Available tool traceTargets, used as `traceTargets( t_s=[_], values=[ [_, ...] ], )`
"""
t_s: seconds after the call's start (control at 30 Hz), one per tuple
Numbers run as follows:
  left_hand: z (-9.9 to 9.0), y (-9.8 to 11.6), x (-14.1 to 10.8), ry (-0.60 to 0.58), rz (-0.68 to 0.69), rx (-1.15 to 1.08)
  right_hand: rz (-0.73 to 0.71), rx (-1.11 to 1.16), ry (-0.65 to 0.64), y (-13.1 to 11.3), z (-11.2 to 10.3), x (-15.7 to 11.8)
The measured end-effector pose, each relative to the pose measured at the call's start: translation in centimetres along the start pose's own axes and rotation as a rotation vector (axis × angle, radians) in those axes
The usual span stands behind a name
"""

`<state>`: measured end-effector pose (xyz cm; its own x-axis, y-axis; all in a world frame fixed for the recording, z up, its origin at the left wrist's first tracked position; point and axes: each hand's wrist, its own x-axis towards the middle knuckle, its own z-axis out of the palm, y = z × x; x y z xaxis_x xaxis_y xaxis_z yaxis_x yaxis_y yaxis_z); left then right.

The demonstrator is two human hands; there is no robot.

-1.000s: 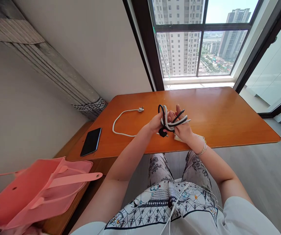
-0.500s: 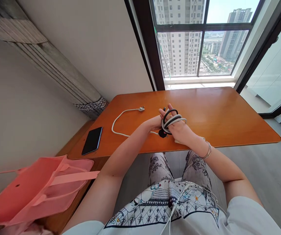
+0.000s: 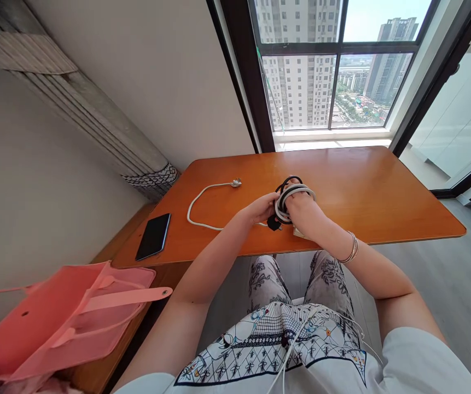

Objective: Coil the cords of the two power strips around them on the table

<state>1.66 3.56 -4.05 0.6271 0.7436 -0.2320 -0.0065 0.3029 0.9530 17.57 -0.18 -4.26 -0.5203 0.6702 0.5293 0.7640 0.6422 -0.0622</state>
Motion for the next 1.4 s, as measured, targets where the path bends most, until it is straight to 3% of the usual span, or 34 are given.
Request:
traceTargets(
  t_s=[0.17,0.33,0.53,0.7,0.83,1.23,1.4],
  values=[
    [0.4,-1.4,-0.9,0.005,0.262,0.095,0.026,-0.126,-0.153,0.4,-1.1,0.1],
    [1.2,-2.0,-1.0,0.079,0.377,0.375,0.195,-0.05,-0.327,-0.2,-3.2,0.3],
    [1.6,-1.5,-1.4,0.108,0.369,0.567,0.273,-0.045,-0.369,-0.3,-4.9,-0.2],
    [2.3,-2.1,-1.1,0.333,0.466,0.832,0.312,-0.059,-0.358,-0.3,-5.1,-0.2],
    [2.9,-2.8,-0.3,0.493,0.447,0.955,0.309,-0.097,-0.364,-0.3,-4.8,-0.1],
    [3.4,-5.4,1.2,0.723,0.392,1.029,0.321,-0.235,-0.435,-1.2,-5.0,0.3],
    [3.2,-5.4,2.1,0.73,0.454,1.018,0.378,-0.253,-0.456,-0.9,-5.2,0.7]
  ],
)
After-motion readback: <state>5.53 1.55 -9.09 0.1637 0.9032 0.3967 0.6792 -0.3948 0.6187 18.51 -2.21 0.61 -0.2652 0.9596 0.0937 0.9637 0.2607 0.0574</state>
